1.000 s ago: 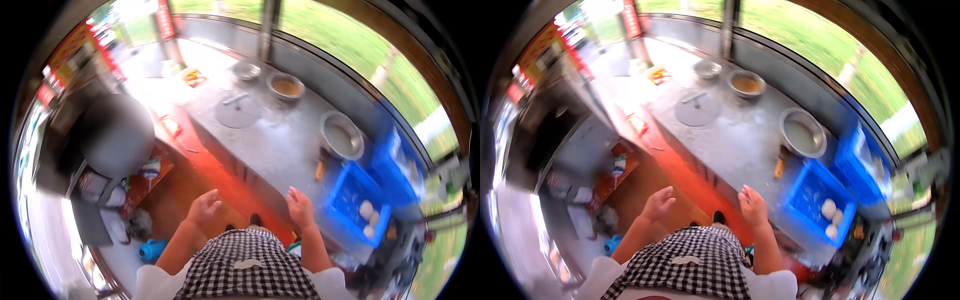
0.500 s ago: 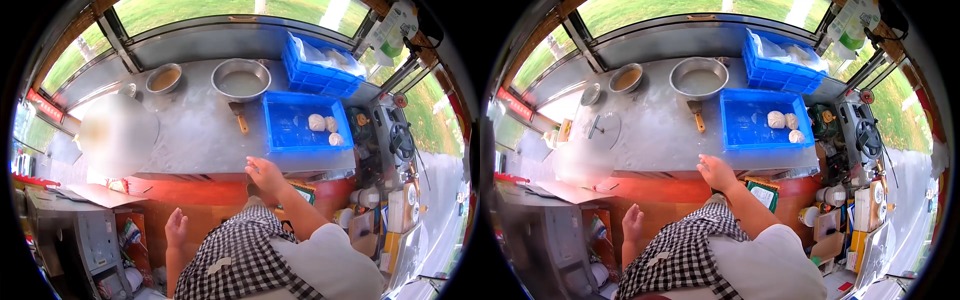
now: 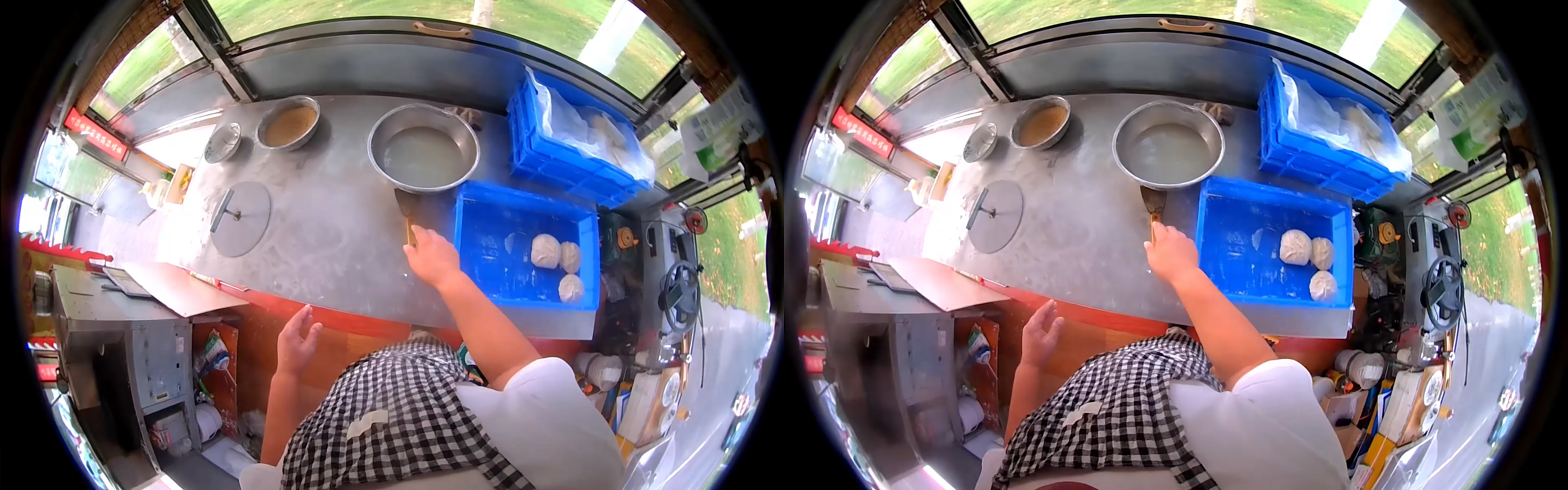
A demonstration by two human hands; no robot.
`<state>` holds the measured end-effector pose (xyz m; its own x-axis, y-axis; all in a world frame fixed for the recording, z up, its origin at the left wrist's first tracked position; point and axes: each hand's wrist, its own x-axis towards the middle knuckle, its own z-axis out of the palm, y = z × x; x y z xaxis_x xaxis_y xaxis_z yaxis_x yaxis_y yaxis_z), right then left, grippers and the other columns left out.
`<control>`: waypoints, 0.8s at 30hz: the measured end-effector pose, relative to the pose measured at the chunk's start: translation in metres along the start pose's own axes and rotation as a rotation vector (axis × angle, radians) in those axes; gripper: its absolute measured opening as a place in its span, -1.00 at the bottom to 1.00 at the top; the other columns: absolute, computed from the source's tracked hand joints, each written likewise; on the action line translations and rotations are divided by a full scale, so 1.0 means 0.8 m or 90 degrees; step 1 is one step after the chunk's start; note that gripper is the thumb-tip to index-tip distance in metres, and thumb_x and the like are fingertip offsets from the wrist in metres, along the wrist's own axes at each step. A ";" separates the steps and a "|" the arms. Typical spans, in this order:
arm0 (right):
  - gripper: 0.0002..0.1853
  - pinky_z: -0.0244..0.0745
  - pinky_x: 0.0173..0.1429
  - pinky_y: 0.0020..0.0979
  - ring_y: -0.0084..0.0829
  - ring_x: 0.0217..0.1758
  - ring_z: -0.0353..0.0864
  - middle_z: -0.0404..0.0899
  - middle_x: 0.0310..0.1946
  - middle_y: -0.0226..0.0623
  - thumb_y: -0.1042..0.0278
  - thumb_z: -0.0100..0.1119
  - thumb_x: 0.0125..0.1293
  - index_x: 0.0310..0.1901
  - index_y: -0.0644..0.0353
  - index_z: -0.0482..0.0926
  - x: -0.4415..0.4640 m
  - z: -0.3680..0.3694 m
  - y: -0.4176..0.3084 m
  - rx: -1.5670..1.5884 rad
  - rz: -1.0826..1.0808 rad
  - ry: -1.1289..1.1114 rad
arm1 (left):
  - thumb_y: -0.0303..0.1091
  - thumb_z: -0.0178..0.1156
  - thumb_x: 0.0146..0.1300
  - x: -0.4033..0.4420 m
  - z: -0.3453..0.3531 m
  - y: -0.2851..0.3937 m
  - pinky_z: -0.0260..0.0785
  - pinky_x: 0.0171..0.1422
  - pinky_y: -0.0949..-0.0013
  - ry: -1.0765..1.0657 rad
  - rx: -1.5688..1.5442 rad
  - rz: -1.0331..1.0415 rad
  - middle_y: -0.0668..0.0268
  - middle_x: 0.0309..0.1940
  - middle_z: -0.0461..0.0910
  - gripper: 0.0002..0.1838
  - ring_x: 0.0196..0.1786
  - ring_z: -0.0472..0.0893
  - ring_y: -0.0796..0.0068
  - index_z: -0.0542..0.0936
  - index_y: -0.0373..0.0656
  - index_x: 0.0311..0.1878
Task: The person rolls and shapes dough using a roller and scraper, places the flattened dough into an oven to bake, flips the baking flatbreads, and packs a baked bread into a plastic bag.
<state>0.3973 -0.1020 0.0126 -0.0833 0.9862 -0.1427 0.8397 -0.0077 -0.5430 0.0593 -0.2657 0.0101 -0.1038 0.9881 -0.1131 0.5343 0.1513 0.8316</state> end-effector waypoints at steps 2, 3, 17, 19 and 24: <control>-0.50 0.56 0.26 0.02 0.08 0.18 0.67 0.64 0.10 0.04 0.09 0.26 0.42 0.25 0.21 0.46 0.034 0.008 -0.001 -0.080 0.029 -0.050 | -0.37 0.38 0.40 -0.001 0.003 0.009 0.53 0.39 0.22 0.021 0.008 -0.020 -0.03 0.24 0.68 -0.46 0.30 0.69 0.19 0.55 -0.36 0.38; -0.49 0.55 0.28 0.04 0.09 0.18 0.68 0.62 0.11 0.06 0.10 0.27 0.40 0.25 0.20 0.44 0.049 0.015 0.001 -0.112 0.039 -0.070 | -0.37 0.38 0.40 -0.004 0.005 0.011 0.53 0.38 0.22 0.035 0.004 -0.032 -0.03 0.24 0.68 -0.46 0.30 0.69 0.19 0.55 -0.36 0.38; -0.67 0.54 0.22 -0.01 0.14 0.08 0.60 0.60 0.03 0.11 0.38 0.25 0.24 0.04 0.27 0.55 0.064 -0.047 -0.029 0.265 -0.111 0.137 | -0.50 0.30 0.44 0.029 -0.004 -0.031 0.46 0.48 0.25 0.006 -0.058 -0.086 0.01 0.31 0.63 -0.49 0.37 0.63 0.25 0.50 -0.39 0.41; -0.66 0.55 0.23 0.00 0.15 0.08 0.61 0.61 0.01 0.10 0.36 0.23 0.26 0.06 0.27 0.56 0.089 -0.066 -0.020 0.178 -0.131 0.190 | -0.45 0.35 0.42 0.059 -0.011 -0.036 0.48 0.44 0.24 0.012 -0.059 -0.050 -0.02 0.27 0.66 -0.49 0.33 0.66 0.20 0.53 -0.39 0.38; -0.59 0.57 0.29 -0.03 0.15 0.17 0.64 0.66 0.06 0.16 0.30 0.16 0.29 0.13 0.27 0.64 0.159 -0.077 0.014 -0.049 0.023 0.119 | -0.43 0.38 0.39 0.125 -0.024 -0.001 0.52 0.37 0.22 -0.032 -0.015 0.026 0.01 0.23 0.69 -0.49 0.29 0.69 0.20 0.57 -0.34 0.36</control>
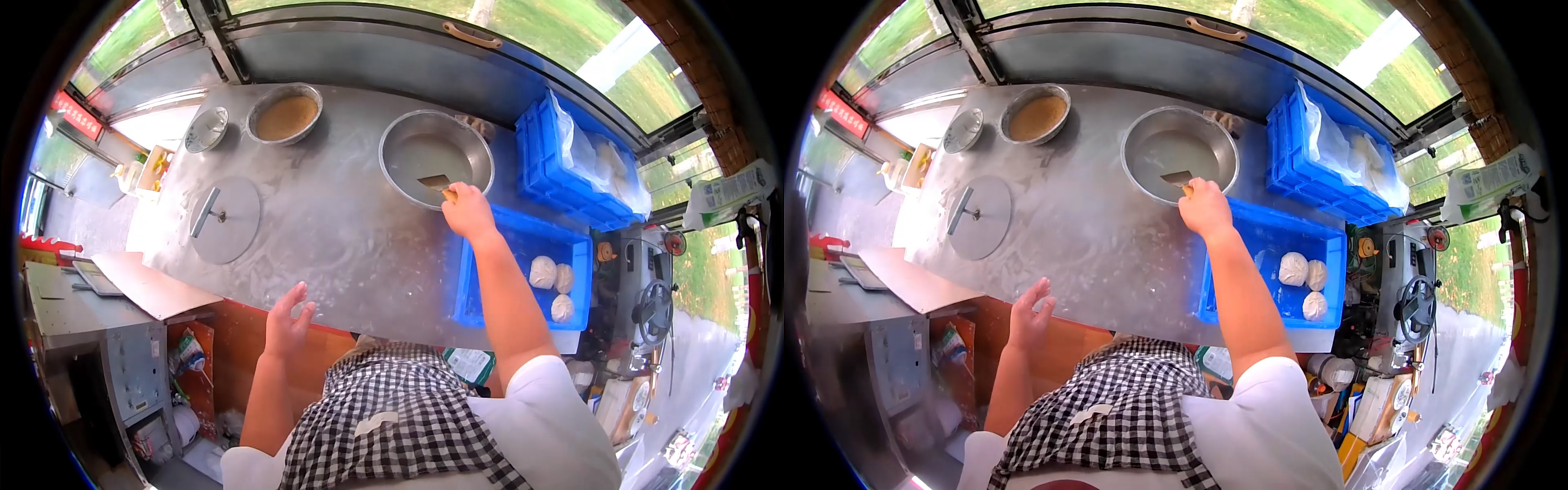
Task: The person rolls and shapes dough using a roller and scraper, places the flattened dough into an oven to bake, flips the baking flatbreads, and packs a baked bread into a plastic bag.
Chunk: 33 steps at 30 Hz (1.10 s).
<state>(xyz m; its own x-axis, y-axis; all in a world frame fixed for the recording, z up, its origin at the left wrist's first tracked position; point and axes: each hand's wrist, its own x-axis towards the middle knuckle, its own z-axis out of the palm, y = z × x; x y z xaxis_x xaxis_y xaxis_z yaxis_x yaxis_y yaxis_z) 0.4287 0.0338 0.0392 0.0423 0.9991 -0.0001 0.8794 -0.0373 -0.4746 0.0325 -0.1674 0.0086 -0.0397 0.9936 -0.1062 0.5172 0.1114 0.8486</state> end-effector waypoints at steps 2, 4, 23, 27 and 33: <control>-0.57 0.57 0.32 -0.04 0.14 0.19 0.66 0.68 0.08 0.20 0.28 0.13 0.30 0.15 0.27 0.67 0.026 0.016 0.014 -0.047 0.040 -0.060 | -0.42 0.39 0.38 0.019 0.005 0.014 0.55 0.29 0.25 -0.025 0.007 0.051 0.03 0.23 0.70 -0.49 0.28 0.70 0.22 0.57 -0.30 0.37; -0.59 0.59 0.30 -0.03 0.14 0.13 0.70 0.73 0.01 0.18 0.33 0.12 0.30 0.10 0.31 0.71 0.040 0.021 0.007 -0.031 0.045 -0.074 | -0.41 0.39 0.38 0.033 0.013 0.033 0.58 0.22 0.29 -0.049 0.002 0.077 0.04 0.22 0.70 -0.49 0.27 0.70 0.24 0.58 -0.27 0.38; -0.68 0.60 -0.42 -0.51 -0.64 -0.50 0.62 0.74 -0.27 -0.30 0.23 0.17 0.57 0.07 0.34 0.71 -0.218 -0.222 0.262 0.566 0.353 0.119 | -0.35 0.40 0.39 0.091 0.333 0.288 0.51 0.37 0.22 -0.347 0.022 0.256 0.10 0.25 0.69 -0.48 0.28 0.69 0.22 0.58 -0.21 0.39; -0.70 0.66 -0.39 -0.49 -0.62 -0.46 0.67 0.74 -0.27 -0.29 0.26 0.22 0.54 0.05 0.36 0.70 -0.263 -0.268 0.312 0.518 0.463 0.100 | -0.23 0.35 0.43 0.107 0.428 0.330 0.54 0.35 0.14 -0.466 0.083 0.359 0.07 0.28 0.64 -0.47 0.28 0.65 0.05 0.55 -0.16 0.40; -0.73 0.71 -0.24 -0.49 -0.58 -0.36 0.74 0.74 -0.27 -0.31 0.36 0.33 0.46 0.06 0.35 0.69 -0.294 -0.300 0.342 0.462 0.528 0.108 | -0.21 0.35 0.38 0.111 0.545 0.350 0.48 0.41 0.04 -0.520 0.157 0.489 0.08 0.37 0.56 -0.44 0.33 0.59 -0.02 0.53 -0.12 0.41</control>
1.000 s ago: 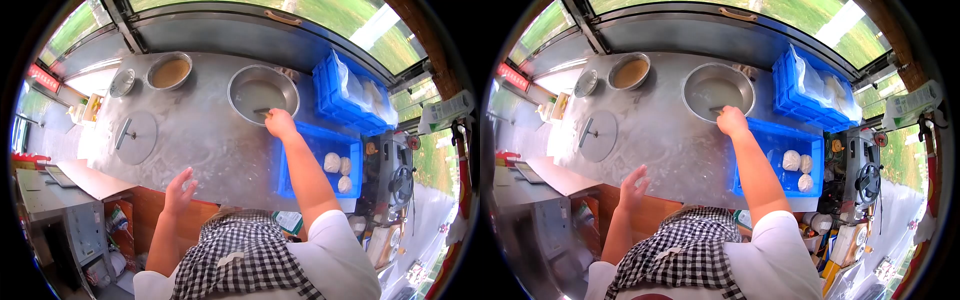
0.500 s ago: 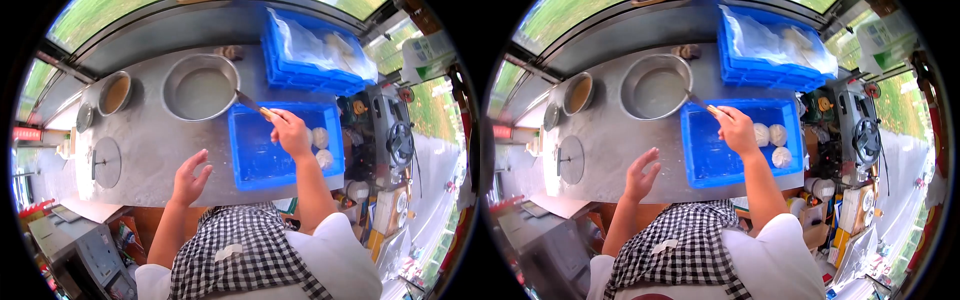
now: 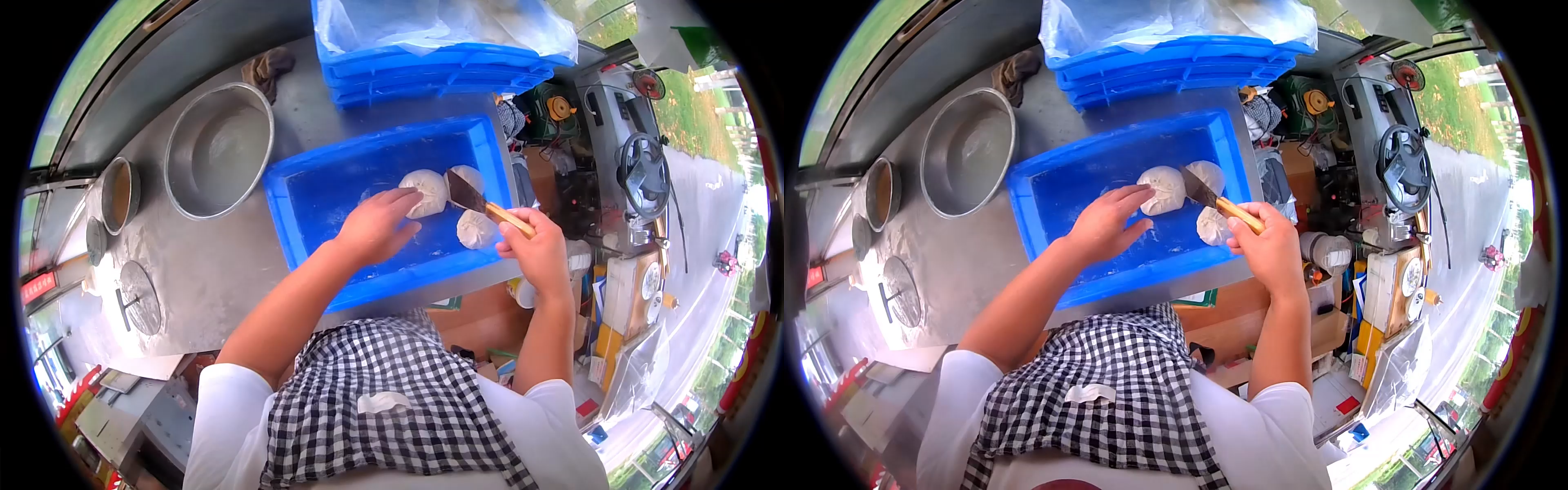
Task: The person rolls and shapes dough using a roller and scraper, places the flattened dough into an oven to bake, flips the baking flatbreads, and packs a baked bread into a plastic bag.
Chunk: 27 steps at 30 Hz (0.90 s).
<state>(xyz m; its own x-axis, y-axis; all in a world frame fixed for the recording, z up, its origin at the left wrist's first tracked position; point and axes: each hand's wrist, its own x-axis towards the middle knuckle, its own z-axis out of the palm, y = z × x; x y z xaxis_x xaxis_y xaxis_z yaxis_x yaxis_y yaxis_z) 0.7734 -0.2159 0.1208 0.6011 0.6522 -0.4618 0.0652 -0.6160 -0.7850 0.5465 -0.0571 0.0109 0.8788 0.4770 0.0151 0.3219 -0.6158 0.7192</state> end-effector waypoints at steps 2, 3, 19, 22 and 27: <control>-0.74 0.70 -0.21 -0.51 -0.58 -0.33 0.75 0.74 -0.28 -0.33 0.34 0.35 0.45 0.05 0.33 0.69 0.002 -0.007 0.001 -0.009 -0.008 0.024 | -0.24 0.35 0.35 0.023 0.018 0.000 0.44 0.45 0.03 -0.024 0.032 0.009 0.10 0.41 0.52 -0.42 0.37 0.56 -0.01 0.53 -0.12 0.41; -0.74 0.67 -0.22 -0.52 -0.60 -0.35 0.73 0.74 -0.30 -0.35 0.34 0.35 0.44 0.04 0.33 0.70 0.004 -0.008 0.002 -0.020 -0.013 0.033 | -0.25 0.34 0.33 0.032 0.027 0.000 0.38 0.51 0.03 -0.037 0.047 0.014 0.12 0.43 0.50 -0.43 0.42 0.51 0.01 0.53 -0.12 0.40; -0.79 0.59 -0.27 -0.33 -0.30 -0.44 0.71 0.72 -0.39 -0.13 0.31 0.41 0.34 -0.10 0.24 0.67 0.041 0.013 -0.007 -0.218 -0.174 0.091 | -0.25 0.34 0.26 0.068 0.061 -0.014 0.08 0.72 -0.09 -0.062 0.231 0.138 0.30 0.37 0.49 -0.53 0.57 0.35 0.27 0.60 -0.09 0.24; -0.79 0.61 -0.25 -0.27 -0.19 -0.40 0.74 0.72 -0.39 -0.09 0.32 0.40 0.34 -0.11 0.23 0.65 0.049 0.018 -0.007 -0.244 -0.199 0.085 | -0.27 0.33 0.27 0.067 0.062 -0.017 0.09 0.72 -0.09 -0.060 0.223 0.135 0.30 0.39 0.48 -0.53 0.57 0.35 0.26 0.59 -0.08 0.26; -0.79 0.62 -0.21 -0.17 -0.05 -0.34 0.75 0.72 -0.37 -0.04 0.31 0.39 0.33 -0.12 0.23 0.63 0.061 0.028 -0.006 -0.287 -0.248 0.075 | -0.29 0.31 0.28 0.064 0.059 -0.024 0.11 0.71 -0.08 -0.060 0.187 0.133 0.28 0.44 0.46 -0.51 0.58 0.35 0.24 0.57 -0.06 0.29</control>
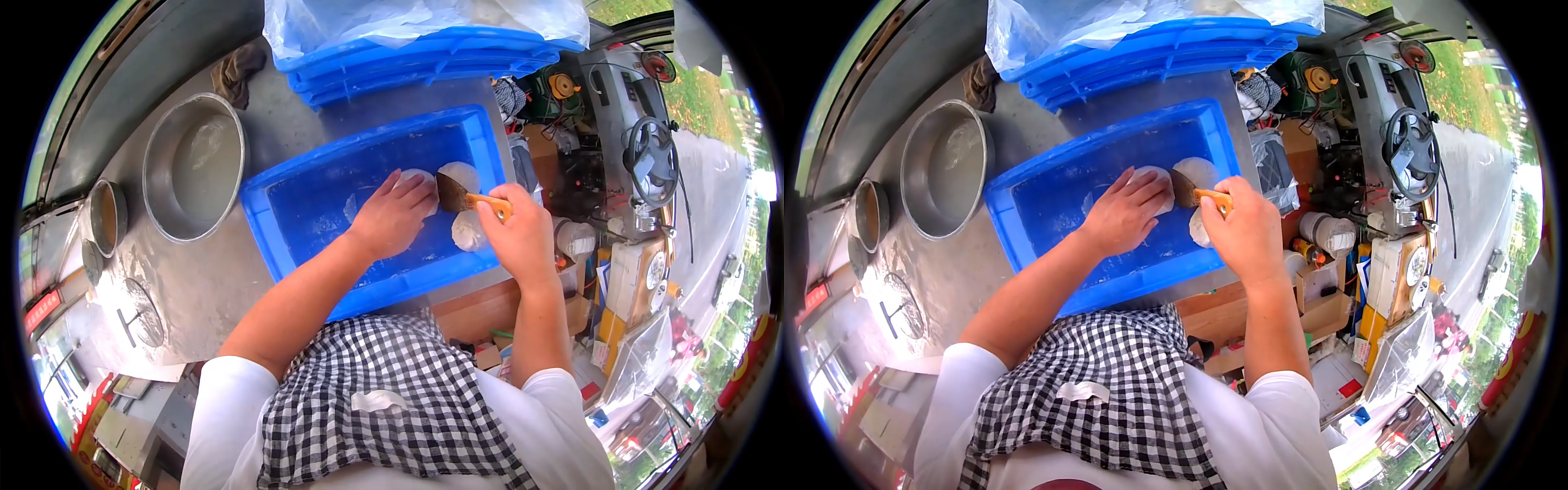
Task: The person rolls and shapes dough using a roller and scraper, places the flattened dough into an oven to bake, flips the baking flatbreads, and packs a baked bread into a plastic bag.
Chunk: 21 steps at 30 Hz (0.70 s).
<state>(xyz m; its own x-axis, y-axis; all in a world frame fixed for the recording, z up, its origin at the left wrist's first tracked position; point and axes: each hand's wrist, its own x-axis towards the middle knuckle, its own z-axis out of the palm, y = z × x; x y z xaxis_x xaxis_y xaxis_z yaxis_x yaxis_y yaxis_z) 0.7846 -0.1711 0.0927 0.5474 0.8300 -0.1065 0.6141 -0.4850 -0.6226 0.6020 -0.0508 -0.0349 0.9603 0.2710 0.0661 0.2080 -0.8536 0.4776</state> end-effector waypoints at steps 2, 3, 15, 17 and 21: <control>-0.78 0.63 -0.19 -0.12 0.00 -0.32 0.75 0.72 -0.36 -0.03 0.30 0.38 0.33 -0.13 0.23 0.62 0.002 0.001 -0.003 -0.015 0.008 -0.014 | -0.30 0.30 0.29 -0.002 -0.002 -0.001 0.12 0.71 -0.07 -0.001 -0.015 -0.004 0.27 0.45 0.46 -0.51 0.59 0.35 0.23 0.57 -0.06 0.30; -0.78 0.62 -0.19 -0.11 0.02 -0.31 0.75 0.72 -0.35 -0.02 0.29 0.38 0.33 -0.13 0.22 0.62 0.002 0.002 -0.002 -0.026 0.000 -0.013 | -0.30 0.31 0.28 -0.003 -0.003 -0.002 0.13 0.71 -0.06 0.001 -0.021 -0.004 0.27 0.45 0.46 -0.51 0.59 0.35 0.23 0.57 -0.05 0.30; -0.78 0.62 -0.12 -0.05 0.07 -0.19 0.73 0.73 -0.26 -0.03 0.29 0.36 0.33 -0.14 0.23 0.59 0.013 0.009 -0.009 -0.094 -0.023 -0.034 | -0.43 0.42 0.16 -0.022 0.000 -0.010 0.45 0.47 0.04 0.115 -0.136 -0.087 0.20 0.39 0.53 -0.42 0.43 0.52 0.10 0.59 -0.08 0.30; -0.78 0.62 -0.12 -0.05 0.07 -0.19 0.73 0.73 -0.26 -0.04 0.28 0.35 0.33 -0.14 0.23 0.59 0.015 0.012 -0.009 -0.108 -0.032 -0.035 | -0.45 0.42 0.15 -0.025 -0.004 -0.010 0.50 0.40 0.05 0.123 -0.145 -0.115 0.19 0.38 0.54 -0.42 0.38 0.56 0.07 0.59 -0.09 0.30; -0.78 0.63 -0.10 -0.04 0.07 -0.19 0.73 0.73 -0.25 -0.03 0.28 0.36 0.32 -0.14 0.23 0.60 0.018 0.024 -0.006 -0.134 -0.063 -0.023 | -0.42 0.37 0.17 -0.030 -0.003 -0.008 0.52 0.35 0.02 0.159 -0.159 -0.157 0.17 0.34 0.56 -0.47 0.30 0.59 0.04 0.61 -0.11 0.26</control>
<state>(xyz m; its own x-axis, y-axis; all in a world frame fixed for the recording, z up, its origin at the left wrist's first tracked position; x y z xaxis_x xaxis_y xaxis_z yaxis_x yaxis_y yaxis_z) 0.7787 -0.1515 0.0787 0.4606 0.8837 -0.0830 0.7706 -0.4445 -0.4567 0.5769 -0.0504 -0.0372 0.8063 0.5795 0.1186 0.3451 -0.6238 0.7012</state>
